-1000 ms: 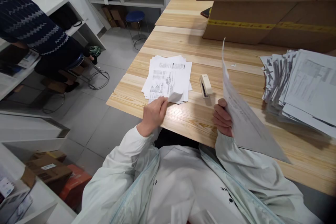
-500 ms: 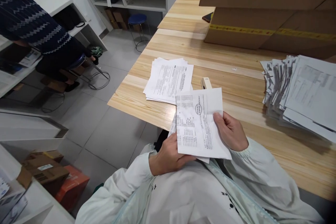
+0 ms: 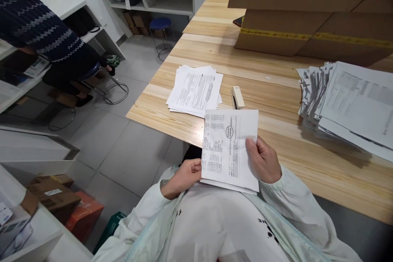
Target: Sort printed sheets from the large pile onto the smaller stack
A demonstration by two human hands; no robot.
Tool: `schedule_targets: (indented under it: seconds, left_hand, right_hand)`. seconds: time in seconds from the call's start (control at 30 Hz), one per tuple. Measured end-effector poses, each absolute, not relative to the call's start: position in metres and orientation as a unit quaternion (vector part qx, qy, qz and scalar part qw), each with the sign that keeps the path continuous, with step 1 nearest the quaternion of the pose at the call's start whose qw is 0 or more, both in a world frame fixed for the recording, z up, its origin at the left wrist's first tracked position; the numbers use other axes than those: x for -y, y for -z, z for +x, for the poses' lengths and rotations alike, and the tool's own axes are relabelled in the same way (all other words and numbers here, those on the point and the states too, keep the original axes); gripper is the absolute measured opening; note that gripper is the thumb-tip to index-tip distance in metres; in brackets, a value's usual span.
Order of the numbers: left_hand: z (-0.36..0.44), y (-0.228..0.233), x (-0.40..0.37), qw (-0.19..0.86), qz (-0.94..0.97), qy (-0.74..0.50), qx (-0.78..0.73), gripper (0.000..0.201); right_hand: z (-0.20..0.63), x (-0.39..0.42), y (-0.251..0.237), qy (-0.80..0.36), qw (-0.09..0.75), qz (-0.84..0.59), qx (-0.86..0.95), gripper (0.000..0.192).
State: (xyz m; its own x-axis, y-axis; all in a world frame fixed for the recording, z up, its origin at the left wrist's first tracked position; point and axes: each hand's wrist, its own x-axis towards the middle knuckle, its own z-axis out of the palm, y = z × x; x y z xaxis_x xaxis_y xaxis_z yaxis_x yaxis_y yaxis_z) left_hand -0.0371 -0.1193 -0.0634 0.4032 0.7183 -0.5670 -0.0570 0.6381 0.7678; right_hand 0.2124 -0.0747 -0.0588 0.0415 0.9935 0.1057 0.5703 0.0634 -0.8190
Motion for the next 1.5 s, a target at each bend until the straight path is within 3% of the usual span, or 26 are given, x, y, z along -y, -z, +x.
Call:
schedule_targets:
  seconds: [0.2, 0.3, 0.37, 0.47, 0.57, 0.63, 0.73, 0.8, 1.0, 1.23, 1.5]
  left_hand:
    - [-0.034, 0.068, 0.099, 0.792, 0.275, -0.303, -0.454, 0.055]
    - [-0.017, 0.063, 0.099, 0.758, 0.35, -0.302, -0.46, 0.051]
    - [-0.008, 0.054, 0.101, 0.694, 0.437, -0.328, -0.469, 0.044]
    - [-0.006, 0.031, 0.093, 0.544, 0.599, -0.362, -0.463, 0.033]
    - [-0.008, 0.004, 0.069, 0.432, 0.704, -0.376, -0.419, 0.025]
    - [-0.007, -0.013, 0.051, 0.4, 0.726, -0.389, -0.402, 0.026]
    - [-0.003, -0.027, 0.028, 0.403, 0.713, -0.432, -0.377, 0.026]
    - [0.001, -0.025, 0.018, 0.433, 0.682, -0.464, -0.365, 0.027]
    - [0.011, 0.007, 0.0, 0.499, 0.576, -0.535, -0.366, 0.036]
    - [0.025, -0.004, 0.004, 0.482, 0.584, -0.541, -0.366, 0.033]
    - [0.026, 0.002, 0.007, 0.444, 0.609, -0.556, -0.349, 0.031]
  right_hand:
    - [0.21, 0.083, 0.065, -0.237, 0.382, -0.588, 0.672, 0.044]
    - [0.212, 0.086, 0.071, -0.286, 0.412, -0.568, 0.652, 0.037]
    - [0.217, 0.085, 0.072, -0.353, 0.475, -0.553, 0.587, 0.036]
    - [0.231, 0.077, 0.063, -0.463, 0.523, -0.515, 0.497, 0.058]
    - [0.242, 0.062, 0.038, -0.502, 0.512, -0.479, 0.507, 0.046]
    - [0.243, 0.05, 0.018, -0.442, 0.548, -0.465, 0.536, 0.034]
    - [0.237, 0.033, 0.0, -0.337, 0.607, -0.44, 0.57, 0.021]
    - [0.233, 0.025, 0.001, -0.329, 0.623, -0.41, 0.579, 0.017]
    - [0.232, 0.017, 0.036, -0.383, 0.567, -0.422, 0.595, 0.031]
    - [0.224, 0.016, 0.037, -0.32, 0.653, -0.438, 0.529, 0.025]
    - [0.223, 0.018, 0.045, -0.307, 0.652, -0.438, 0.538, 0.028]
